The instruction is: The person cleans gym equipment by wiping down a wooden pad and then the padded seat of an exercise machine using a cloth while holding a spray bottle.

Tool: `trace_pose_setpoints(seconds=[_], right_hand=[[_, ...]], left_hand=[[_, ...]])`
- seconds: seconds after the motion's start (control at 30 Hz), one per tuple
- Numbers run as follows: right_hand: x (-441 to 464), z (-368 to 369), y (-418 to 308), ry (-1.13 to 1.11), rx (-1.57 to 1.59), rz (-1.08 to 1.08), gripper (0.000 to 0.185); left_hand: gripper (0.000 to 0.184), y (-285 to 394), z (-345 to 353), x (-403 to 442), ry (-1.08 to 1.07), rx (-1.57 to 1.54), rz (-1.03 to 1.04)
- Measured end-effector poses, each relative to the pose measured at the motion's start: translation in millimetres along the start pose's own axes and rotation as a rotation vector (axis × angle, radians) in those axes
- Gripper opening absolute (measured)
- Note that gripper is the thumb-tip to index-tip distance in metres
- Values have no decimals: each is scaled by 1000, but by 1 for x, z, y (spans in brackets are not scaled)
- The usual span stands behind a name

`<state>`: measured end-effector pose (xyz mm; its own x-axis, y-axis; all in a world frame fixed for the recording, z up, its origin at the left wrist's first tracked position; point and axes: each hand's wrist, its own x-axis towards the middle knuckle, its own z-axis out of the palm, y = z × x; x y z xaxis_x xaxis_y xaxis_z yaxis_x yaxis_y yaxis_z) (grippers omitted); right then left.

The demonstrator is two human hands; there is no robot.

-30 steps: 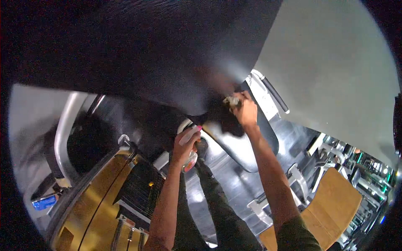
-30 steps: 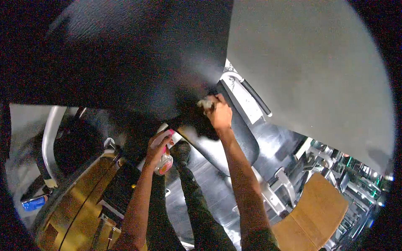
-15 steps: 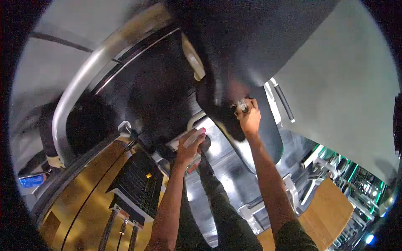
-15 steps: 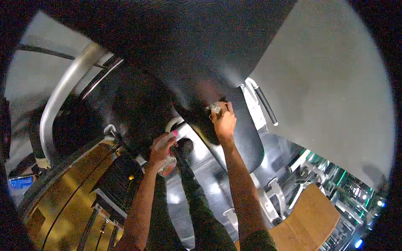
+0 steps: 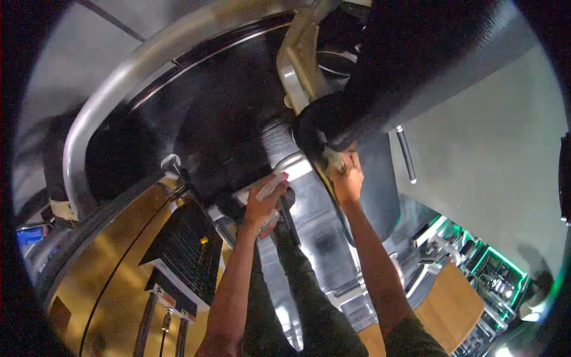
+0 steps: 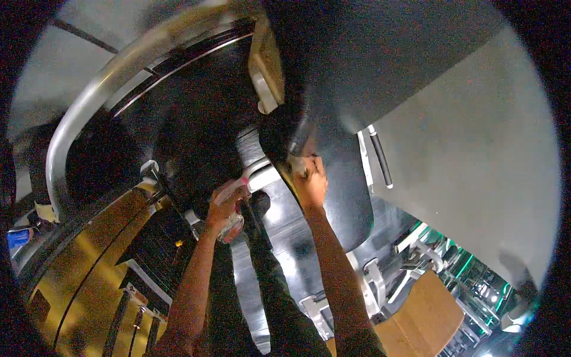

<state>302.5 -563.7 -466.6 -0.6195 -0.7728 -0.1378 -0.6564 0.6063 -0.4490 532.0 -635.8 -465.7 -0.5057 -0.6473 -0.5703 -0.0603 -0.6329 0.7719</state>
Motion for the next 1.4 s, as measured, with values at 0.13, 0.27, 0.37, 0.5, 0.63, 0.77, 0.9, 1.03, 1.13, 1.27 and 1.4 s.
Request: trace_pose_setpoints(seconds=[0.13,0.27,0.37,0.5,0.63,0.77,0.9,1.03,1.13,1.27,1.4], right_hand=[[-22,-9,4,-241,-30,-121,42],[6,0,-7,-173,-91,-309,50],[16,24,-29,-13,-96,-312,52],[-16,16,-30,-133,-61,-201,55],[-26,5,-30,-313,-205,-196,51],[8,34,-43,-165,-270,-458,49],[82,71,-75,-129,-206,-332,42],[80,72,-96,15,-246,-150,43],[36,70,-84,65,-187,-68,49],[5,54,-76,-19,-217,-81,57],[27,60,-89,-37,-275,-149,57]], left_hand=[[23,1,-7,-1,80,43,-74],[22,5,-11,-1,93,-7,-85],[22,0,-17,-1,88,-12,-39],[21,-1,-24,2,84,6,-166],[24,2,-37,2,81,-30,-124],[33,-3,-49,7,107,-17,-105],[27,-6,-56,8,132,-32,-156],[28,-4,-65,8,123,20,-107],[27,3,-72,8,144,-26,-115],[25,6,-82,13,149,-58,-111],[22,14,-85,19,130,-69,-96]])
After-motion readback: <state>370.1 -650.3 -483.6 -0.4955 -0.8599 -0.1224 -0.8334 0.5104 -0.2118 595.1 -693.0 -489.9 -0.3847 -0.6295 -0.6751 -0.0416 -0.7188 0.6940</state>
